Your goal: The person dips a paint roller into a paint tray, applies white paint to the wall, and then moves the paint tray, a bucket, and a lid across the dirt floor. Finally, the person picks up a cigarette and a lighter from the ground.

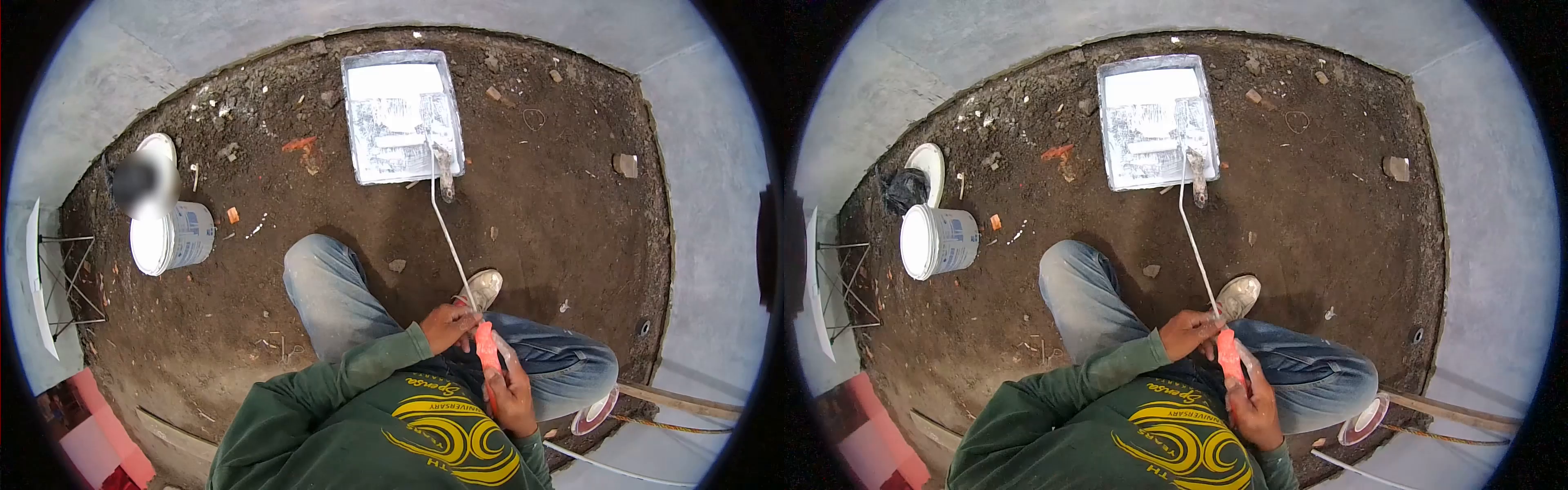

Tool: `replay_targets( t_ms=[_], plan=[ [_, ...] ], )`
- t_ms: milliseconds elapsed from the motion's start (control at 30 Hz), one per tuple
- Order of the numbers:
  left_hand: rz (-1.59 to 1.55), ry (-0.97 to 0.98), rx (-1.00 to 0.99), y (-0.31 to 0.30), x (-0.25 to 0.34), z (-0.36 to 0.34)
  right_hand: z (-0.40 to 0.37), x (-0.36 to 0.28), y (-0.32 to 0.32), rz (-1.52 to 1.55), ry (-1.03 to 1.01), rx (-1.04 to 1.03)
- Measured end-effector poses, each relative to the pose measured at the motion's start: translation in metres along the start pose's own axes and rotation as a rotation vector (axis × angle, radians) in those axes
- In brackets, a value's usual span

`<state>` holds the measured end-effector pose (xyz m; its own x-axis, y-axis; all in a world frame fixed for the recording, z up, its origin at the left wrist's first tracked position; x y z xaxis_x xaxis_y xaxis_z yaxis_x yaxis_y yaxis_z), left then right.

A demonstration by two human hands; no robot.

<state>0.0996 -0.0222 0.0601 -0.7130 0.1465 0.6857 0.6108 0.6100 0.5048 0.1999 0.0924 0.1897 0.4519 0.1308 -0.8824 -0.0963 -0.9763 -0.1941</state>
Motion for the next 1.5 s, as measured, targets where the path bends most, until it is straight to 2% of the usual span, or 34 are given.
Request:
replay_targets(
  t_ms=[67,167,267,400,533,600,700,767,900,1000,1100,1200,1300,1333,1500],
  plan=[
    [-0.014,-0.002,-0.013,-0.001,-0.005,0.001,-0.001,0.012,0.0,-0.058,-0.087,-0.005],
    [-0.087,-0.021,0.065,-0.016,-0.006,0.019,0.027,-0.012,0.009,-0.231,-0.107,-0.02],
    [-0.023,0.065,0.197,-0.049,0.02,0.043,0.069,-0.005,0.016,-0.156,-0.098,-0.011],
    [0.033,0.119,0.273,-0.072,0.051,0.055,0.102,-0.011,0.019,-0.115,-0.164,-0.013],
    [-0.03,0.16,0.204,-0.049,0.052,0.048,0.082,-0.009,0.015,-0.017,-0.206,0.013],
    [0.015,0.176,0.15,-0.031,0.053,0.034,0.06,-0.019,0.011,0.017,-0.077,0.056],
    [-0.049,0.158,0.162,-0.018,0.04,0.022,0.043,-0.018,0.012,0.002,-0.037,0.052],
    [0.001,0.123,0.162,-0.022,0.04,0.009,0.038,-0.015,0.019,0.054,-0.02,0.066],
    [0.122,0.105,0.261,-0.043,0.029,-0.014,0.042,-0.005,0.032,0.012,-0.016,-0.038],
    [-0.042,0.05,0.222,-0.054,0.021,-0.02,0.045,-0.008,0.045,-0.063,-0.093,-0.083],
    [-0.007,0.123,0.192,-0.049,0.025,-0.016,0.044,-0.009,0.038,0.008,-0.017,-0.055],
    [0.054,0.094,0.158,-0.033,0.029,-0.006,0.032,-0.018,0.023,0.018,0.054,-0.029],
    [-0.058,0.063,0.04,-0.009,0.026,0.005,0.019,-0.019,0.01,0.009,-0.028,0.075],
    [0.01,0.057,0.034,-0.004,0.025,0.009,0.016,-0.017,0.004,-0.003,-0.05,0.082],
    [-0.002,0.045,0.023,0.006,0.022,0.024,0.016,-0.01,-0.013,0.0,0.022,0.066]
  ],
)
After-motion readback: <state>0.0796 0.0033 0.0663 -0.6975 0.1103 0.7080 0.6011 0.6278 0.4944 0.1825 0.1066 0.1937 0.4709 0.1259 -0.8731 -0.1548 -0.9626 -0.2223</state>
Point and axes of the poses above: each hand's wrist, its own z-axis towards the middle knuckle, its own y-axis out of the palm, x = y × z, the point moved 1 cm from there along z, towards the middle knuckle, and after that the axes turned 10 degrees about -y, right-handed, at the moved point
